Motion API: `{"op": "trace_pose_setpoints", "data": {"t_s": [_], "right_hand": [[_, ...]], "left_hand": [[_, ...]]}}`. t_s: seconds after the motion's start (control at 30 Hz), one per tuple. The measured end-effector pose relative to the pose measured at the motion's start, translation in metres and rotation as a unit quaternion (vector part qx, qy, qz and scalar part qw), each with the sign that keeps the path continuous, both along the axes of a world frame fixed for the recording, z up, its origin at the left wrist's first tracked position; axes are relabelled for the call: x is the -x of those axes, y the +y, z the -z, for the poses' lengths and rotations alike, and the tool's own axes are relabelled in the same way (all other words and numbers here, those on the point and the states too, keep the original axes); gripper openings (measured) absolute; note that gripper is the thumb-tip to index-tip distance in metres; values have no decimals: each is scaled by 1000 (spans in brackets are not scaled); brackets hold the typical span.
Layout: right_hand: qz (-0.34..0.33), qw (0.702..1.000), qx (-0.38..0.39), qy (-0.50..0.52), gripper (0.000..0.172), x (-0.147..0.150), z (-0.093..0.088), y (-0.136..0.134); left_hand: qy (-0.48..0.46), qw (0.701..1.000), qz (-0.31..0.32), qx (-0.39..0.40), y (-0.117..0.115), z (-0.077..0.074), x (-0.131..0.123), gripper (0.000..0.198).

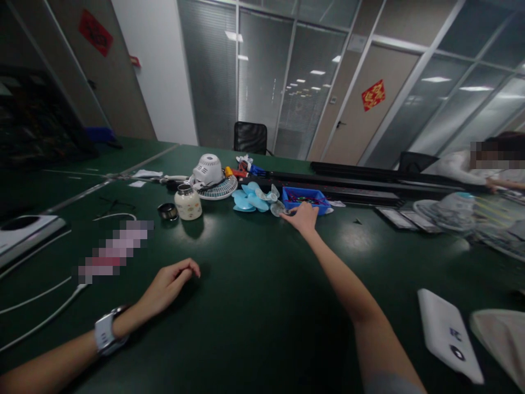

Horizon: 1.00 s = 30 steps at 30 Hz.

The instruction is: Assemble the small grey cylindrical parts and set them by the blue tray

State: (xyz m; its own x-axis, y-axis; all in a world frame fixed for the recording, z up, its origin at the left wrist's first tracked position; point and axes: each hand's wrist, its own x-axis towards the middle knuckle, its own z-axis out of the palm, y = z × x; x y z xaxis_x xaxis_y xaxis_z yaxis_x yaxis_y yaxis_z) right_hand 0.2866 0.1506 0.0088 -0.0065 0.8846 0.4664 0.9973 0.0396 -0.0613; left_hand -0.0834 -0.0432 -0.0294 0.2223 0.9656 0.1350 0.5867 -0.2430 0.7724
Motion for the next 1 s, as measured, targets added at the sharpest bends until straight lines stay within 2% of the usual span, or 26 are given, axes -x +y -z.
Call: {"op": "trace_pose_setpoints", "data": {"t_s": [0.13, 0.27, 0.37, 0.47, 0.57, 0.67, 0.8, 0.87, 1.0], "right_hand": [[-119, 992, -7, 31, 48, 14, -1, -48], [-270, 958, 18, 92, 45, 55, 2, -112], [-339, 931, 35, 132, 37, 88, 9, -142], [-354, 917, 20, 180, 32, 110, 23, -151], [-351, 911, 0, 215, 35, 118, 36, -150], [-356, 906, -7, 228, 36, 119, 42, -149], [-361, 903, 8, 232, 36, 117, 40, -154], [-366, 901, 23, 230, 37, 115, 37, -156], [-363, 901, 57, 231, 38, 113, 33, -160]], "left_hand": [[-8, 1000, -9, -8, -2, -4, -6, 29], [-35, 997, -3, -64, -5, -15, -24, 36], [-53, 991, 30, -119, -4, -19, -44, 40], [-61, 987, 52, -136, 1, -18, -63, 34], [-115, 988, 35, -98, 8, -17, -75, 41], [-170, 982, 17, -80, 12, -22, -78, 33], [-172, 981, -10, -90, 8, -27, -58, 36], [-131, 989, -15, -73, 5, -22, -40, 43], [-59, 998, 16, 13, 2, -4, -11, 49]]}}
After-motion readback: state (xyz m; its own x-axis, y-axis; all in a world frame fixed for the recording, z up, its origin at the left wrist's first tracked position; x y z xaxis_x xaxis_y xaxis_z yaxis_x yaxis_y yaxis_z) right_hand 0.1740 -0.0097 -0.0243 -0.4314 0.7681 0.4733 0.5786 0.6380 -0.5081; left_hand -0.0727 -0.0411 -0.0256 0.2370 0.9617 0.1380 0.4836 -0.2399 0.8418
